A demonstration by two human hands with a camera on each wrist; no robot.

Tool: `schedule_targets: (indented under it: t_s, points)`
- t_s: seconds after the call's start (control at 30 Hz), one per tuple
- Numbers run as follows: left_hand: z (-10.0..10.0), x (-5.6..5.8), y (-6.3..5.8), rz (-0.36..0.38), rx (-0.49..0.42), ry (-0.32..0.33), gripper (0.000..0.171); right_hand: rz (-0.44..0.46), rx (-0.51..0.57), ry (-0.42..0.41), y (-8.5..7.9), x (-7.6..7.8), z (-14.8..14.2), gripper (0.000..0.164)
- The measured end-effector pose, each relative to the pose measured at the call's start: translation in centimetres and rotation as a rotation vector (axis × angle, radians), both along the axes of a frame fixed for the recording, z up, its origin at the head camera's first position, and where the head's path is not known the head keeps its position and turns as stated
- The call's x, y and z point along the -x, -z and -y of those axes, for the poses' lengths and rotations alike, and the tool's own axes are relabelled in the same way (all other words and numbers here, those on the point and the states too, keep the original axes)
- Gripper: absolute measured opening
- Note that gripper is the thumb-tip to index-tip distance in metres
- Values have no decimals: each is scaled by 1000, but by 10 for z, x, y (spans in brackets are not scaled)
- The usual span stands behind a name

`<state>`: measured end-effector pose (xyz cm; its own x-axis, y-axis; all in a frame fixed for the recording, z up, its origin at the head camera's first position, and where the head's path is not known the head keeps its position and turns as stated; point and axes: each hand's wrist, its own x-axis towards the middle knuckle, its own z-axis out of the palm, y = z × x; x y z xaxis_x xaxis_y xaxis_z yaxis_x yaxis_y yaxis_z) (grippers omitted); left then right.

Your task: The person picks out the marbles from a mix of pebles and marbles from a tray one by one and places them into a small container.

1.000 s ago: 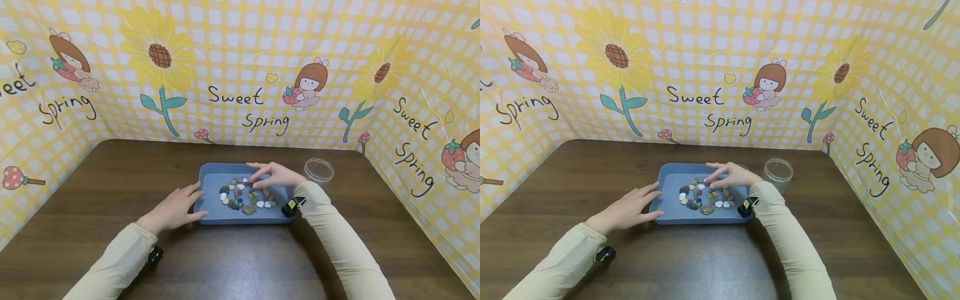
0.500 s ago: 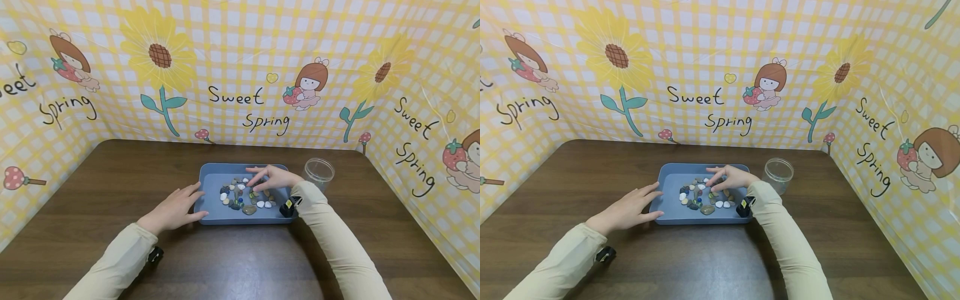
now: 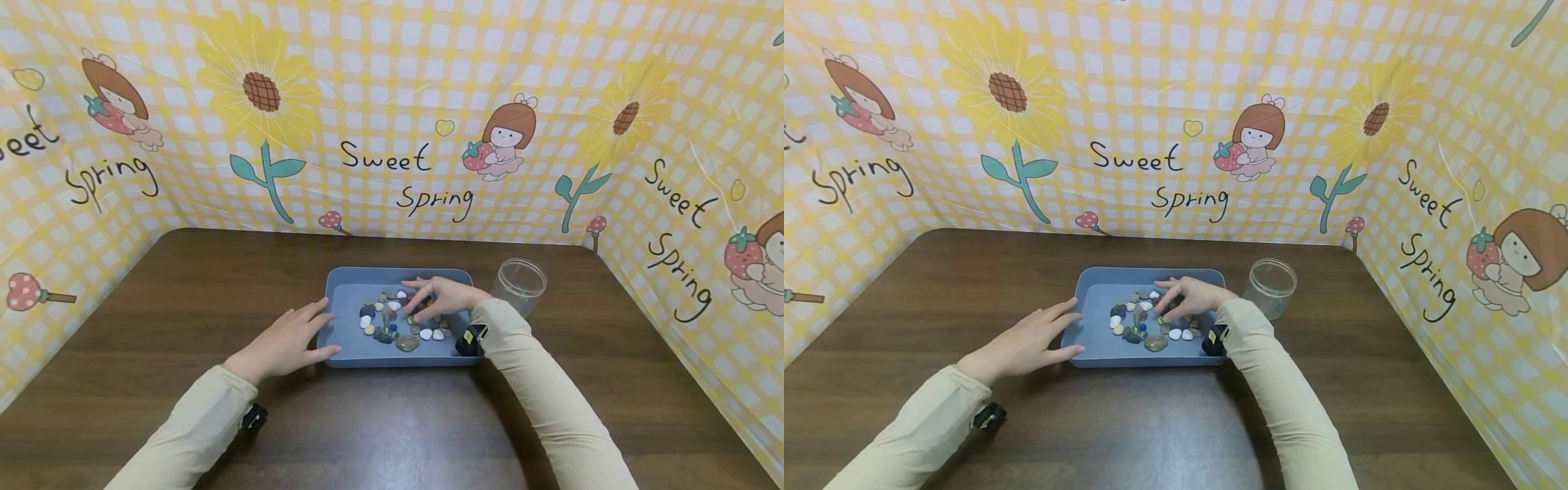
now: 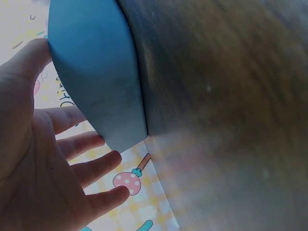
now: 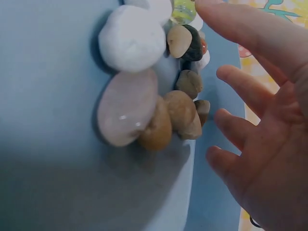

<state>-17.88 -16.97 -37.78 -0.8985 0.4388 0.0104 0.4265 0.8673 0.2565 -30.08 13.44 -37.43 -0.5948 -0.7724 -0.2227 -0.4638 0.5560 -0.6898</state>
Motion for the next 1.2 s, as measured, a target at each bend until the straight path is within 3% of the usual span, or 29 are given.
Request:
schedule_targets:
  t_s: [0.47, 1.2]
  points:
    - [0, -1, 0, 3, -12, 8, 65, -12, -27, 26, 6, 0, 1, 18]
    - [1, 0, 0, 10, -10, 7, 65, -46, -27, 10, 1, 0, 4, 16]
